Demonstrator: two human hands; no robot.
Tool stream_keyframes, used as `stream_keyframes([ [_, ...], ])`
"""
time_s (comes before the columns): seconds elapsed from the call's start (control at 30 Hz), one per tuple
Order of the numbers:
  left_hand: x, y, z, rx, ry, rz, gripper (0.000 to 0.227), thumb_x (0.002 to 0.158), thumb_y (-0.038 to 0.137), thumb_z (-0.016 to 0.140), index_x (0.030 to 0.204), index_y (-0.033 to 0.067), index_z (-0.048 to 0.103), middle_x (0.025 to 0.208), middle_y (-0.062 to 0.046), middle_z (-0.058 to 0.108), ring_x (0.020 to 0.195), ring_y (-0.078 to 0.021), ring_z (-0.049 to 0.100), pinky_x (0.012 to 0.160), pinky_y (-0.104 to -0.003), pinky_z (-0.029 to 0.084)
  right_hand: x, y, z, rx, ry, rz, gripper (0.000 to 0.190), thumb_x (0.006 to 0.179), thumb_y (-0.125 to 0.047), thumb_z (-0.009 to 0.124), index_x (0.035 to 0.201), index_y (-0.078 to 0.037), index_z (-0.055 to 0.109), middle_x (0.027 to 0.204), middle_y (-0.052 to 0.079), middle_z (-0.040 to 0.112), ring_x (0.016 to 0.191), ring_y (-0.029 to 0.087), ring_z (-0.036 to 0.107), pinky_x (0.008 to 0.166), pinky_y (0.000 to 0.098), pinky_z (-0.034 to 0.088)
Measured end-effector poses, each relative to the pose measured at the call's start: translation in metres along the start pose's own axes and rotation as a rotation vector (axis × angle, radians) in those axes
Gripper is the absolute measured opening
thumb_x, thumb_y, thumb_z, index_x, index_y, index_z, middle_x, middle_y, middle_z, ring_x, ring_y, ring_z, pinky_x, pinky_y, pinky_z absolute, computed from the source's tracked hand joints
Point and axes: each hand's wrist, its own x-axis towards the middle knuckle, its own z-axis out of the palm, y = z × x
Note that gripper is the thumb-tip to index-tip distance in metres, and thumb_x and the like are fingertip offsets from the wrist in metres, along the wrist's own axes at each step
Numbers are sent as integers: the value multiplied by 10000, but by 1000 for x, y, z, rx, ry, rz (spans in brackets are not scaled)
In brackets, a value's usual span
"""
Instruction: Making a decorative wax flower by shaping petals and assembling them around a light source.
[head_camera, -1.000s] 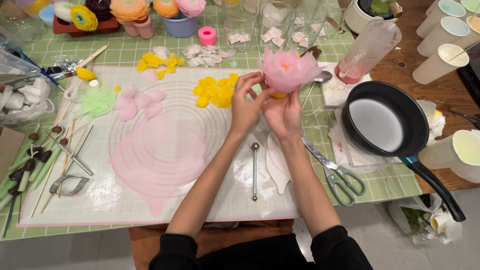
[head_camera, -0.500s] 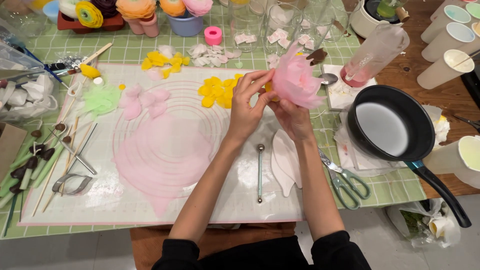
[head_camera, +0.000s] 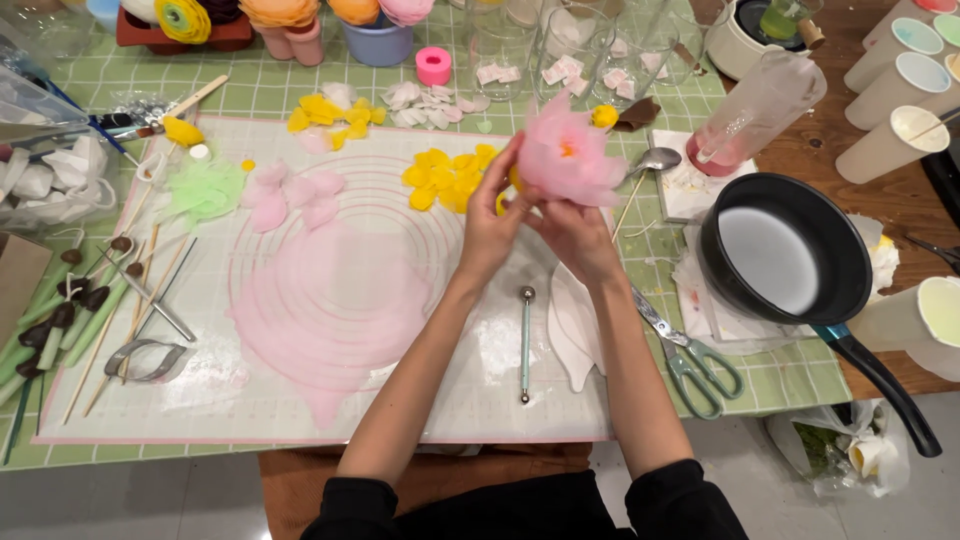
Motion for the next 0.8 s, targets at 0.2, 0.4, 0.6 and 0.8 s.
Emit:
stream_keyframes([
  [0.2,-1,-26,-21,-644,157,-185,566,1055,282,665,1508,-14,501,1449,-96,591,1313,-145,562,1127,-292,440,6,-7,24,-397,-81,65,658,968,-145,711,1535,-43,392,1518,62,484,1480,210,434,1220,461,456],
  [0.4,-14,-41,-11,-1107,-2,-470,436,1071,384,585,1325,29,587,1272,-115,665,1065,-215,663,953,-380,539,4,20,-8,-497,24,2,591,904,-159,811,1387,11,516,1279,100,677,1148,183,677,1012,331,554],
  [0.6,-18,-33,-4,-1128,-27,-485,488,1126,399,578,1380,-18,563,1283,-131,643,1124,-207,647,1065,-432,533,4,21,-3,-520,154,-77,410,908,-142,840,1224,36,649,1104,75,749,967,129,706,890,262,566],
  [0.8,-16,-31,-11,-1026,-113,-439,530,1037,380,605,1444,62,487,1378,-101,617,1259,-237,616,1118,-462,491,2,21,-5,-494,87,-133,474,903,-150,859,1264,34,613,1170,79,725,1045,135,697,935,281,572],
])
